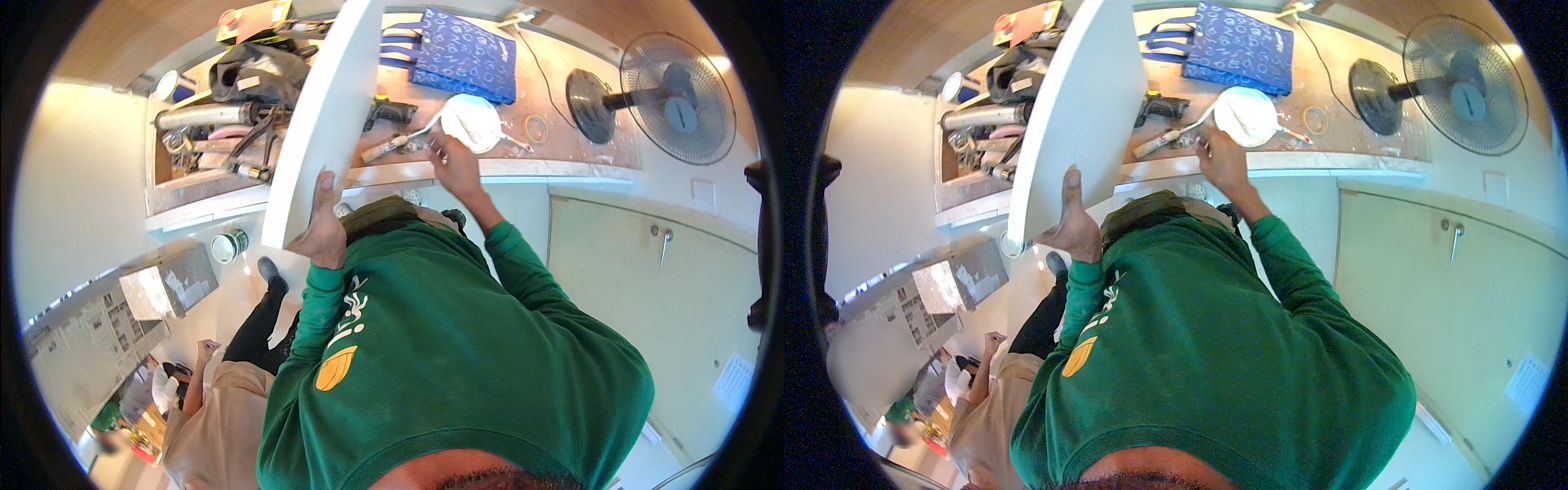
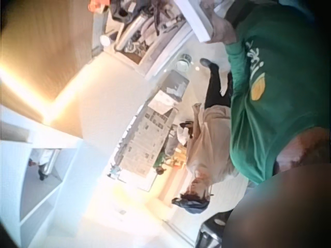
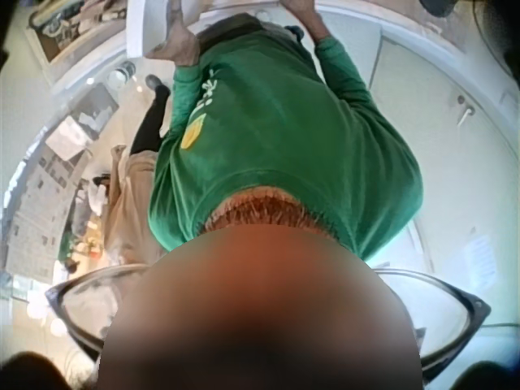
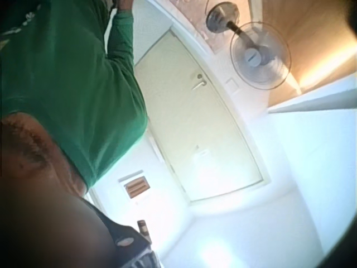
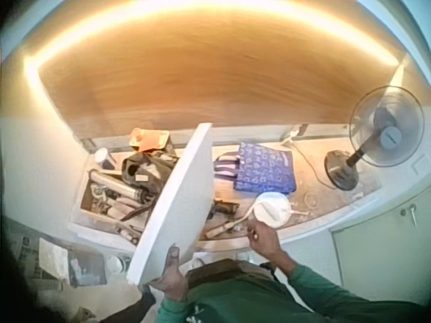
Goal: The person uses a cordless drill to attach cabinet doors to wall-mounted cabinets in a bathroom. They repeatedly open and close the doors to check alignment and secure the hinges. The person also handles a white cabinet door and a metal hinge.
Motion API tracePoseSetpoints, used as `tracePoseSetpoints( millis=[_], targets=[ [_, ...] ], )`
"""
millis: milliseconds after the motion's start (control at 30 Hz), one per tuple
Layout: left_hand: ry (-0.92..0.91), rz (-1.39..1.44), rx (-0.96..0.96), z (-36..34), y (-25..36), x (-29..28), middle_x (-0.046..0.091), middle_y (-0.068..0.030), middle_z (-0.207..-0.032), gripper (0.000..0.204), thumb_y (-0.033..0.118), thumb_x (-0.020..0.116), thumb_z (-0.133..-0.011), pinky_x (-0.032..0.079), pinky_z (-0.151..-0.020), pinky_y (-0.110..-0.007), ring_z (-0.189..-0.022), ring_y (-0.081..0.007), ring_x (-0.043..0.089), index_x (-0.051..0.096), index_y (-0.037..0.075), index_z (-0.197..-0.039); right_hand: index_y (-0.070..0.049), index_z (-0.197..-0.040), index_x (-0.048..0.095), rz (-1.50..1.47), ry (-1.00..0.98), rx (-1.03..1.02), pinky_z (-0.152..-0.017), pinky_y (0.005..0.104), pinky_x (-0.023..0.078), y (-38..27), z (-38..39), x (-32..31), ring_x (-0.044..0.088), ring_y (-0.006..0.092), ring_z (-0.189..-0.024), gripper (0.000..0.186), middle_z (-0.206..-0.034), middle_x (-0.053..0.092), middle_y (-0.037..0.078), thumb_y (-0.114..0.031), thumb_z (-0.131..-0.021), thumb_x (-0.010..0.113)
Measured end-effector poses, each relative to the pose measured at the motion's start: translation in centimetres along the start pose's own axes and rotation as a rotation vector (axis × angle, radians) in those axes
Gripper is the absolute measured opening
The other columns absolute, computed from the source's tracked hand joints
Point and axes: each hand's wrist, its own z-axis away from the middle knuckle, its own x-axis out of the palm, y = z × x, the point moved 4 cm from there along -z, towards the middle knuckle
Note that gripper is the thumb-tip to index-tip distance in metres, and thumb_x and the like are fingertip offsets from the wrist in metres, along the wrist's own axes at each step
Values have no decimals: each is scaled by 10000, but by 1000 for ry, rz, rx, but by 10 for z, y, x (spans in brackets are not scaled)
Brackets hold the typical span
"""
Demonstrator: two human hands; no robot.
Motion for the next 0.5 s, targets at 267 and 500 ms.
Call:
tracePoseSetpoints(
  millis=[267,500],
  targets=[
    [-63,-18,-15,5,-3,-9,801,-198,-1131,320,-38,879,-891,631,-929,-413,-1011,-261,761,754,-93,-1181,-74,-1075,636,-1,139,26,-748,517,568,57,4,39,729,384,-877,230,-941,715,146,-99,-909,793],
    [-136,-119,84,11,-8,-13,812,-179,-1122,323,-13,891,-889,628,-948,-401,-1030,-252,761,789,-59,-1191,-61,-1206,706,-440,169,28,-691,357,558,-22,-20,5,704,194,-770,227,-954,744,79,-69,-986,759]
  ],
)
